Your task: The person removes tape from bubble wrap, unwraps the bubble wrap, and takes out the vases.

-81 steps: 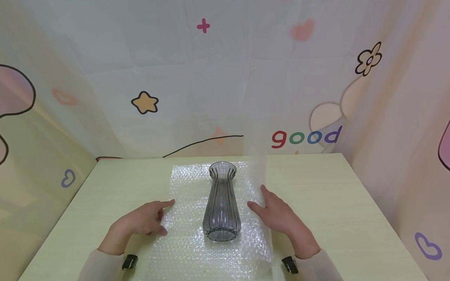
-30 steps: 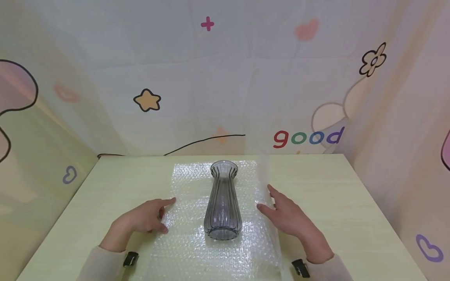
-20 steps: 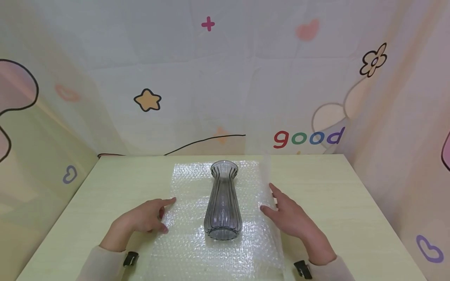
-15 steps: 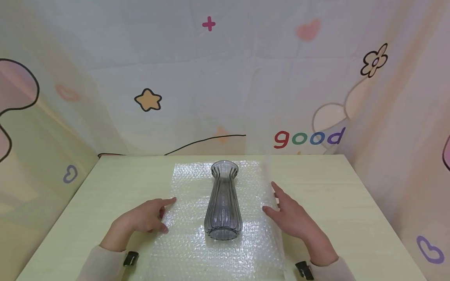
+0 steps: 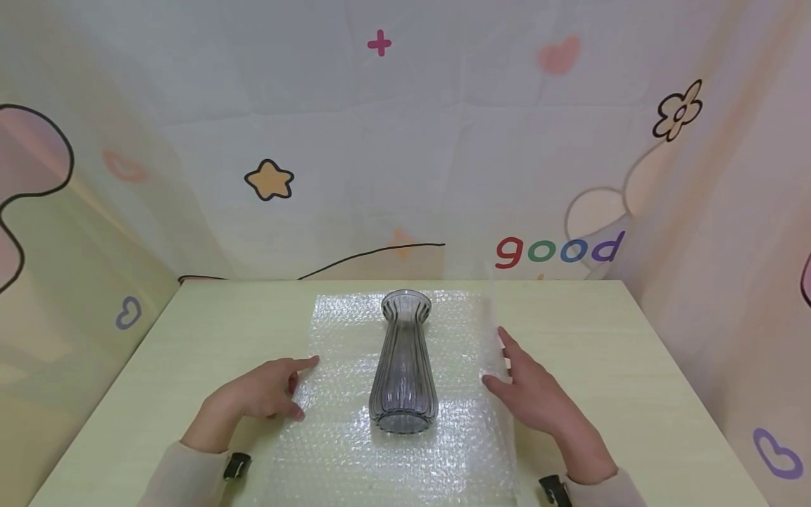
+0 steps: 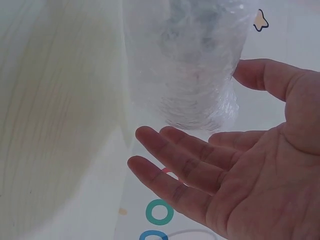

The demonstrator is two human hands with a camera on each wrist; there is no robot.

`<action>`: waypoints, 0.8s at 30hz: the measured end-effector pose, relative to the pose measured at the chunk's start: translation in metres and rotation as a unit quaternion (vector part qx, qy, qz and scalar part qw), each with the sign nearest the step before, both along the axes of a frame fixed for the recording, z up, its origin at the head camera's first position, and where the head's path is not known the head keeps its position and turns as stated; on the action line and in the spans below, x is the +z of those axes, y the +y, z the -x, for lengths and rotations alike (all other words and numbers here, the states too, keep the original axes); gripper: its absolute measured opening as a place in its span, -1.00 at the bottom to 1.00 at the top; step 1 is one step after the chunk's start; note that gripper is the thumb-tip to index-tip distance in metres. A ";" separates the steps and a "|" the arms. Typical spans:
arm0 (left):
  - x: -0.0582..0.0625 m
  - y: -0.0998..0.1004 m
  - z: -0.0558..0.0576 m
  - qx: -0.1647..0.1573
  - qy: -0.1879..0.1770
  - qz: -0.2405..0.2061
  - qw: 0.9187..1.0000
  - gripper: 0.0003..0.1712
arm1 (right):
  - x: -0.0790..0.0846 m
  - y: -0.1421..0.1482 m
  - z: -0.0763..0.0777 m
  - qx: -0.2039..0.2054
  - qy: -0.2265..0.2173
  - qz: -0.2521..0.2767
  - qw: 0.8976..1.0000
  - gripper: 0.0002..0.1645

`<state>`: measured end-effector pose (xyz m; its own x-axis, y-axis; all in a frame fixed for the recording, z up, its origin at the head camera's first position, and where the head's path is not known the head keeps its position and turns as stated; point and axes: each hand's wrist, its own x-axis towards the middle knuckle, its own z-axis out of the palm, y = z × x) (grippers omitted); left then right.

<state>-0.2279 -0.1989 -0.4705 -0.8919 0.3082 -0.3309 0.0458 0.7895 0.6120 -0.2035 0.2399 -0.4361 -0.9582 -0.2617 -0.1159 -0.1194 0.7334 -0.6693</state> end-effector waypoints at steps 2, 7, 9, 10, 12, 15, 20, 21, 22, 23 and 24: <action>0.000 0.000 0.000 0.000 0.001 0.003 1.000 0.14 | -0.001 0.001 0.000 -0.002 -0.001 0.004 1.000 0.11; 0.001 0.000 0.000 -0.001 0.002 0.006 1.000 0.14 | -0.002 0.003 0.000 -0.006 -0.001 0.013 1.000 0.13; 0.001 0.000 -0.001 0.000 0.001 0.006 1.000 0.14 | -0.003 0.004 0.000 -0.007 -0.001 0.015 1.000 0.14; 0.001 0.000 -0.001 0.000 0.001 0.006 1.000 0.14 | -0.003 0.004 0.000 -0.007 -0.001 0.017 1.000 0.15; 0.001 0.000 -0.001 0.001 0.002 0.007 1.000 0.14 | -0.003 0.005 0.000 -0.008 0.000 0.021 1.000 0.16; 0.001 0.001 -0.001 0.002 0.003 0.008 1.000 0.13 | -0.004 0.005 0.001 -0.010 0.005 0.026 1.000 0.17; 0.001 0.000 -0.001 0.003 0.001 0.009 1.000 0.13 | -0.007 0.007 0.001 -0.009 0.022 0.035 0.999 0.20; 0.001 0.000 0.000 0.003 0.000 0.009 1.000 0.13 | -0.007 0.007 0.001 -0.008 0.026 0.037 0.999 0.20; 0.001 0.000 0.000 0.003 -0.001 0.010 1.000 0.13 | -0.008 0.008 0.002 -0.008 0.028 0.039 0.999 0.21; 0.001 0.000 0.000 0.004 -0.001 0.010 1.000 0.13 | -0.008 0.008 0.002 -0.007 0.030 0.040 0.999 0.21; 0.001 0.000 0.000 0.004 -0.002 0.011 1.000 0.13 | -0.008 0.008 0.002 -0.006 0.032 0.041 0.999 0.21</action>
